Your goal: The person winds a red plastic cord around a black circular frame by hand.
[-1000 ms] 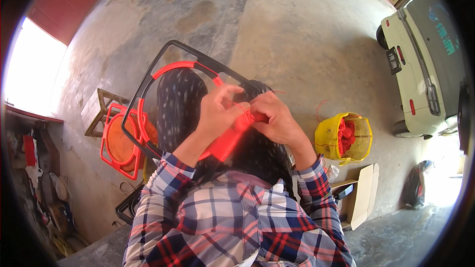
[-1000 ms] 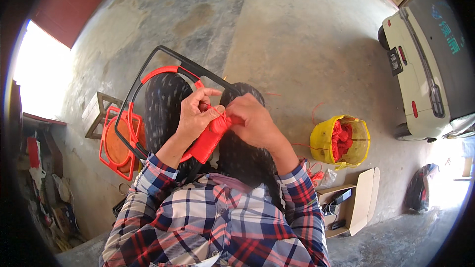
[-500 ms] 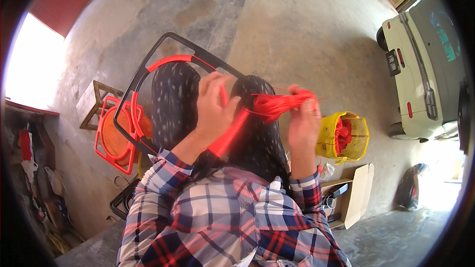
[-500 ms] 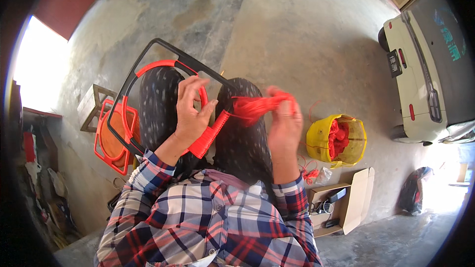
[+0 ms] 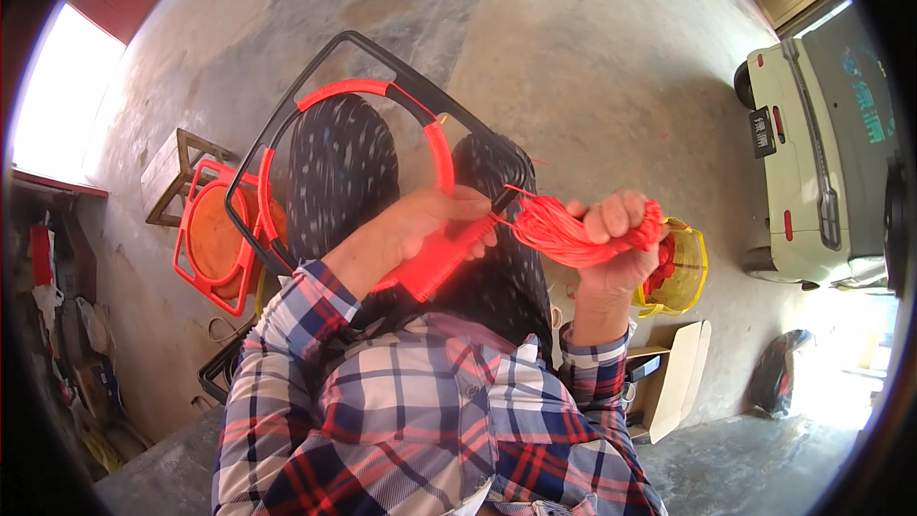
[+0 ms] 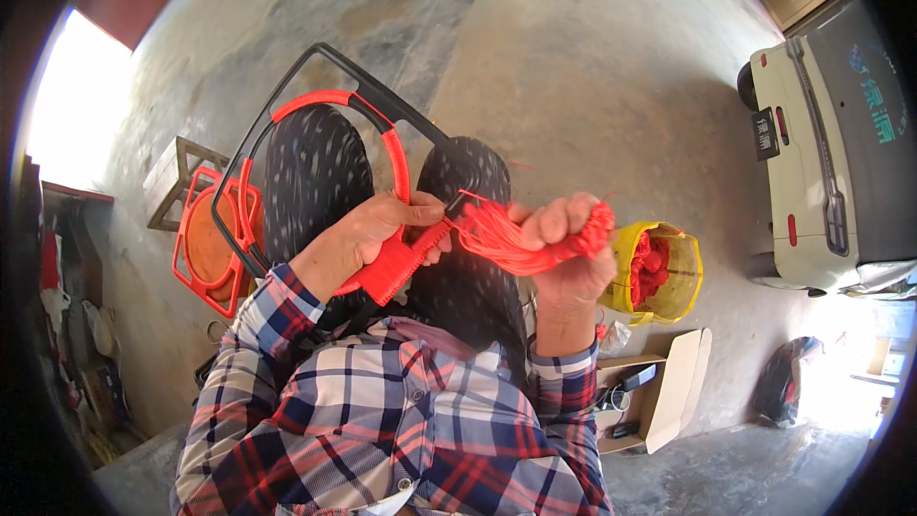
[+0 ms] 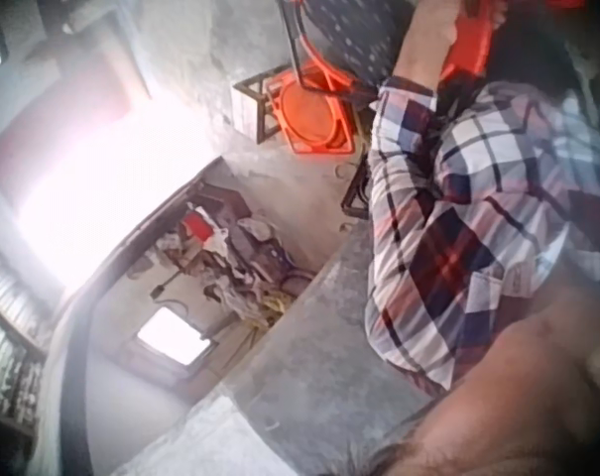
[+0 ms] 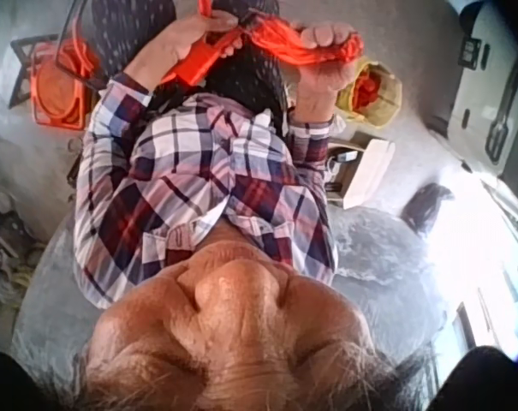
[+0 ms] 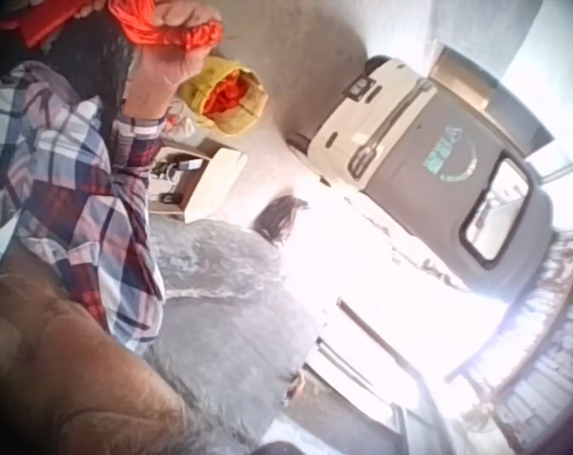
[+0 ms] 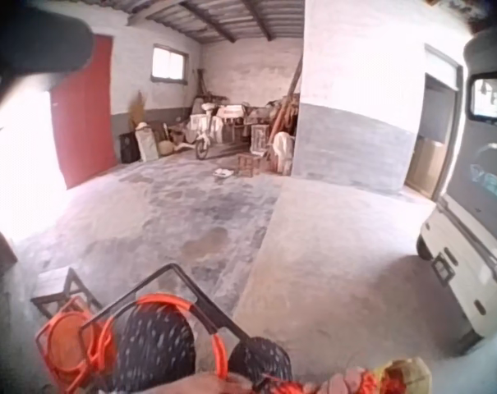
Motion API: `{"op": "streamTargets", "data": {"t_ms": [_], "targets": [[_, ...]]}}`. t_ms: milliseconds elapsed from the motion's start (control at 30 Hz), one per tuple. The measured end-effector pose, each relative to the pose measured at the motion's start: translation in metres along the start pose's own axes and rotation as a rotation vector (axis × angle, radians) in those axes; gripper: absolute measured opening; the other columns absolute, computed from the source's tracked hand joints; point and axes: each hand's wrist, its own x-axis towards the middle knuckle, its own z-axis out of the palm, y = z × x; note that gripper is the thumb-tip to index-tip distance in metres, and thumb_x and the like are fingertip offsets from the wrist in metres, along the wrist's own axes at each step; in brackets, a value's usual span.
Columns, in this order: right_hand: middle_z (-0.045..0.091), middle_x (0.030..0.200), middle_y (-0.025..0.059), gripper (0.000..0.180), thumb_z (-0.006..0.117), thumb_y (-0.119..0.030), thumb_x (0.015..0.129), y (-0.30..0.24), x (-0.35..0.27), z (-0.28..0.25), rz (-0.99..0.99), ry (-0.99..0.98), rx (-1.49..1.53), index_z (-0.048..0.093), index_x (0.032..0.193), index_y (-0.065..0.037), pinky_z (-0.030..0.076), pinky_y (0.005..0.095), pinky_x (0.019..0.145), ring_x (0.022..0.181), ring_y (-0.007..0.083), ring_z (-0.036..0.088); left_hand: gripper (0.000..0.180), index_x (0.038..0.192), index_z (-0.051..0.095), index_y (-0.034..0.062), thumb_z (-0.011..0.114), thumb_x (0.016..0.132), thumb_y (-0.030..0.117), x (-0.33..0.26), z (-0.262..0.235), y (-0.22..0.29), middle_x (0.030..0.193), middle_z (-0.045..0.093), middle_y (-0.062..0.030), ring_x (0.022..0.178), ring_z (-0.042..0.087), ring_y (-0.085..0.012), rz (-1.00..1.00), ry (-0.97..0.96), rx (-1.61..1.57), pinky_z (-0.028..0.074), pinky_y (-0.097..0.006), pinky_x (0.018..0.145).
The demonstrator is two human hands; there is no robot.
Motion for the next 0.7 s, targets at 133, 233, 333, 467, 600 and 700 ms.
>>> {"op": "streamTargets", "data": {"t_ms": [133, 233, 333, 467, 600, 700], "targets": [[0.065, 0.083, 0.012, 0.04, 0.066, -0.043, 0.086, 0.003, 0.001, 0.011, 0.012, -0.114, -0.127, 0.057, 0.093, -0.005, 0.041, 0.0497, 0.096, 0.077, 0.027, 0.065, 0.018, 0.095, 0.064, 0.0008, 0.067, 0.087, 0.017, 0.004, -0.001, -0.004, 0.081, 0.067, -0.0162, 0.064, 0.064, -0.0228, 0.017, 0.015, 0.084, 0.054, -0.033, 0.062], [0.066, 0.084, 0.0183, 0.05, 0.068, -0.046, 0.083, 0.03, 0.003, 0.026, 0.34, 0.058, -0.469, 0.056, 0.092, 0.001, 0.044, 0.0467, 0.092, 0.078, 0.0306, 0.066, 0.013, 0.089, 0.066, 0.0019, 0.067, 0.085, 0.014, 0.017, -0.007, -0.009, 0.079, 0.067, -0.0136, 0.064, 0.064, -0.0203, 0.101, 0.07, 0.035, 0.053, -0.031, 0.063], [0.066, 0.08, 0.0175, 0.047, 0.069, -0.044, 0.081, 0.024, 0.009, 0.025, 0.25, -0.185, -0.218, 0.057, 0.09, 0.0, 0.044, 0.0459, 0.09, 0.073, 0.0305, 0.066, 0.013, 0.085, 0.066, 0.0022, 0.066, 0.084, 0.015, 0.017, -0.011, -0.014, 0.078, 0.067, -0.0121, 0.064, 0.063, -0.0191, 0.093, 0.079, 0.015, 0.052, -0.03, 0.062], [0.064, 0.076, 0.0092, 0.037, 0.068, -0.039, 0.084, -0.004, 0.027, 0.043, 0.02, -0.438, -0.163, 0.057, 0.093, -0.005, 0.045, 0.0439, 0.085, 0.066, 0.0236, 0.064, 0.023, 0.093, 0.065, 0.0011, 0.065, 0.085, 0.022, 0.0, -0.01, 0.0, 0.082, 0.067, -0.0126, 0.072, 0.064, -0.0216, 0.103, -0.105, 0.078, 0.051, -0.034, 0.068], [0.061, 0.078, 0.0047, 0.033, 0.066, -0.034, 0.088, -0.061, 0.018, 0.04, -0.104, -0.303, 0.173, 0.055, 0.101, -0.006, 0.046, 0.0401, 0.078, 0.064, 0.0169, 0.06, 0.019, 0.086, 0.065, 0.0012, 0.068, 0.083, 0.02, -0.009, -0.01, 0.007, 0.077, 0.067, -0.0128, 0.062, 0.062, -0.0195, 0.144, 0.074, 0.003, 0.051, -0.03, 0.061], [0.059, 0.081, 0.0039, 0.028, 0.066, -0.026, 0.089, -0.063, 0.012, 0.028, -0.214, 0.17, -0.279, 0.054, 0.106, -0.006, 0.047, 0.0307, 0.062, 0.062, 0.013, 0.055, 0.019, 0.086, 0.065, 0.0015, 0.068, 0.083, 0.02, -0.014, -0.013, 0.01, 0.076, 0.066, -0.013, 0.062, 0.063, -0.0196, 0.128, 0.116, -0.01, 0.051, -0.031, 0.061]]}}
